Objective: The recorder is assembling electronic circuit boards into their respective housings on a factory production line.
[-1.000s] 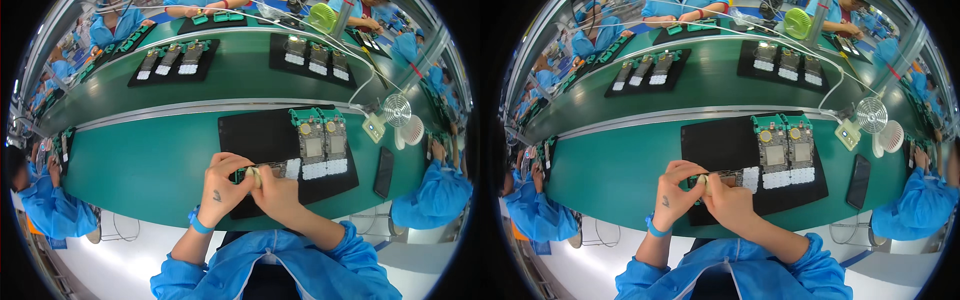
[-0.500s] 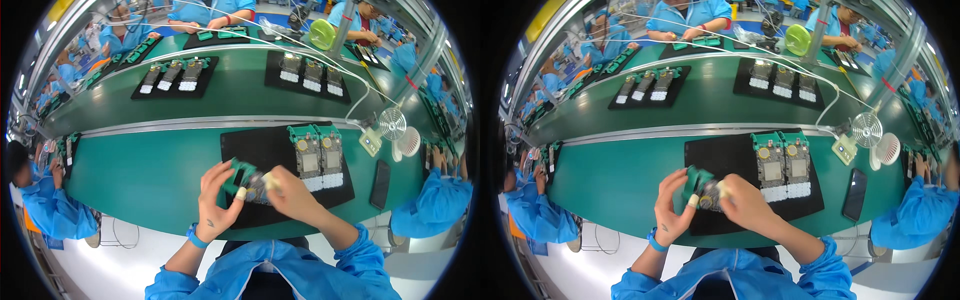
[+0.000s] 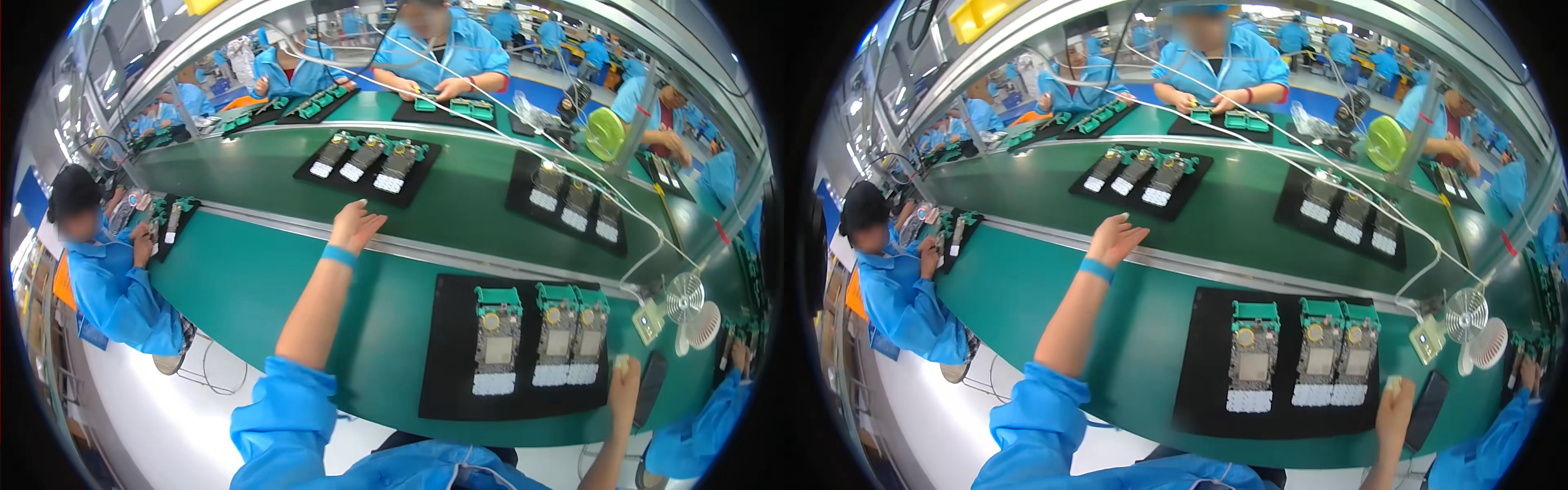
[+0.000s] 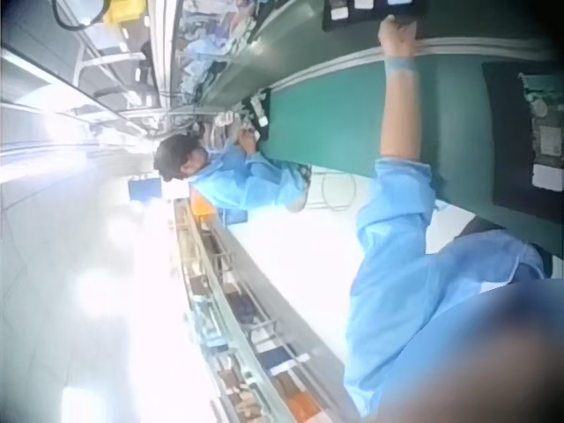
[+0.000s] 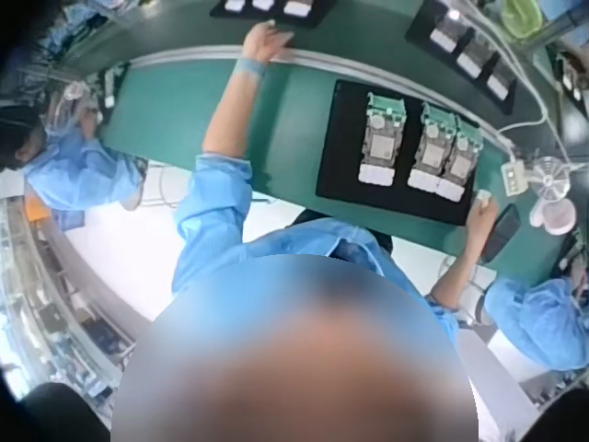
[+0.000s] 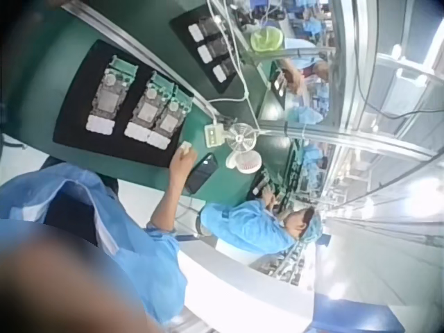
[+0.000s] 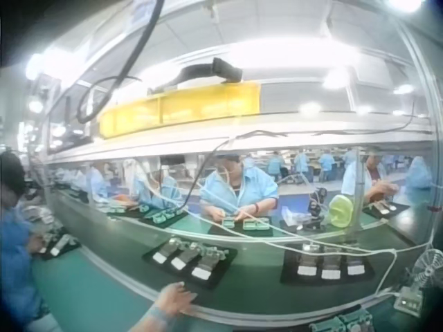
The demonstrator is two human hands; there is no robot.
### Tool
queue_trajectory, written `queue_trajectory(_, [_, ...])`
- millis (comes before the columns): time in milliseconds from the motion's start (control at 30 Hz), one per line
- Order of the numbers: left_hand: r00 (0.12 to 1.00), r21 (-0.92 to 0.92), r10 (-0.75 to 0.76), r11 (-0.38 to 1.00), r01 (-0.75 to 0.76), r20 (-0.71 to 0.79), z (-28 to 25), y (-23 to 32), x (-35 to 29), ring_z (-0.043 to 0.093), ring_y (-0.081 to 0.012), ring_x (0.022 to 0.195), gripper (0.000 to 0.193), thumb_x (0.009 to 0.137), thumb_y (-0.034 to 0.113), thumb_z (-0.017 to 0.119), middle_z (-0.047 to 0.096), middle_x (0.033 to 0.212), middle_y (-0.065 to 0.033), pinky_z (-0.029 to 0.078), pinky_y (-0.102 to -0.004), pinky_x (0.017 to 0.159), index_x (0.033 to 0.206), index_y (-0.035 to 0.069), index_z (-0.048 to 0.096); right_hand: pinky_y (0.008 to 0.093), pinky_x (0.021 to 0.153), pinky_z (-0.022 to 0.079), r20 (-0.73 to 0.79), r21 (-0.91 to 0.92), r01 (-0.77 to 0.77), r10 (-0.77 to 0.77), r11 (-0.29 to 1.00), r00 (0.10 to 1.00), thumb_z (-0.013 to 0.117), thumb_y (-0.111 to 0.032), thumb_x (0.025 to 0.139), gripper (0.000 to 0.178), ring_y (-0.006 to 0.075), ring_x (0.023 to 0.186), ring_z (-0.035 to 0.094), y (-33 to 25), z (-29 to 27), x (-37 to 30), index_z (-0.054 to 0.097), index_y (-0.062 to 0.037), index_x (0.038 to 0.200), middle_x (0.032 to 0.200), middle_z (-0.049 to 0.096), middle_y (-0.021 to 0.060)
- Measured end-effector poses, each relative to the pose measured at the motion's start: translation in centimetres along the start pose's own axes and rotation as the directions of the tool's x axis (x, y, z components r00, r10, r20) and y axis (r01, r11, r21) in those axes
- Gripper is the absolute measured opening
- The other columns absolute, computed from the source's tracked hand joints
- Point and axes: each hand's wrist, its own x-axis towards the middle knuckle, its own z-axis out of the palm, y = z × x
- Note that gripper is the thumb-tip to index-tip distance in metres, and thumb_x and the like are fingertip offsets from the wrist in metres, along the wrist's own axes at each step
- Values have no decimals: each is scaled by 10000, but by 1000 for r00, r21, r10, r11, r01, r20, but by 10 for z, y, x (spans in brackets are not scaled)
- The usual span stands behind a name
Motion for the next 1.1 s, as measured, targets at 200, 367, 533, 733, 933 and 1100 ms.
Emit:
queue_trajectory(200, [976,-185,-76,982,38,-205,13,-26,85,368,-453,1134,498,869,156,524,319,1293,-237,402,-526,917,1310,64,310,285,758,422,243,204,-209,158,956,957,477,-19,839,235,169,837,492,47,3,10,457,46,1064,941,501,102])
queue_trajectory(367, [925,-223,-153,972,76,-349,41,-32,99,439,-327,974,379,838,179,568,409,1152,-155,457,-447,774,1197,120,458,242,788,398,367,318,-401,278,859,888,477,-144,883,383,125,893,482,21,-9,16,460,49,1213,1032,526,68])
queue_trajectory(533, [961,94,105,992,-84,-254,25,-36,114,483,-319,917,327,823,82,539,444,1109,-161,534,-478,671,1144,48,487,222,723,380,210,450,-140,48,882,977,448,-85,895,195,93,828,440,16,23,10,467,21,1057,914,474,18])
queue_trajectory(733, [948,-21,265,962,-272,-176,-30,-10,63,514,-342,995,270,824,-71,429,472,1098,-194,522,-583,837,1093,-72,454,196,623,349,118,542,-66,2,838,993,438,-70,906,141,57,747,408,24,37,23,469,-4,1027,859,444,-11])
queue_trajectory(933, [936,152,262,961,-230,-236,-122,52,-85,529,-309,1045,189,892,-29,432,515,1115,-169,507,-542,865,1078,-51,465,222,715,391,43,518,127,-175,846,984,451,-56,888,232,104,830,460,-23,61,80,471,25,1104,933,495,41])
queue_trajectory(1100, [866,349,314,920,-177,-389,-174,73,-221,553,-214,943,148,882,60,542,531,987,-73,537,-447,811,1015,3,513,287,769,415,-42,597,187,-203,780,978,472,-69,898,194,150,862,494,-88,147,158,494,14,1073,933,514,70])
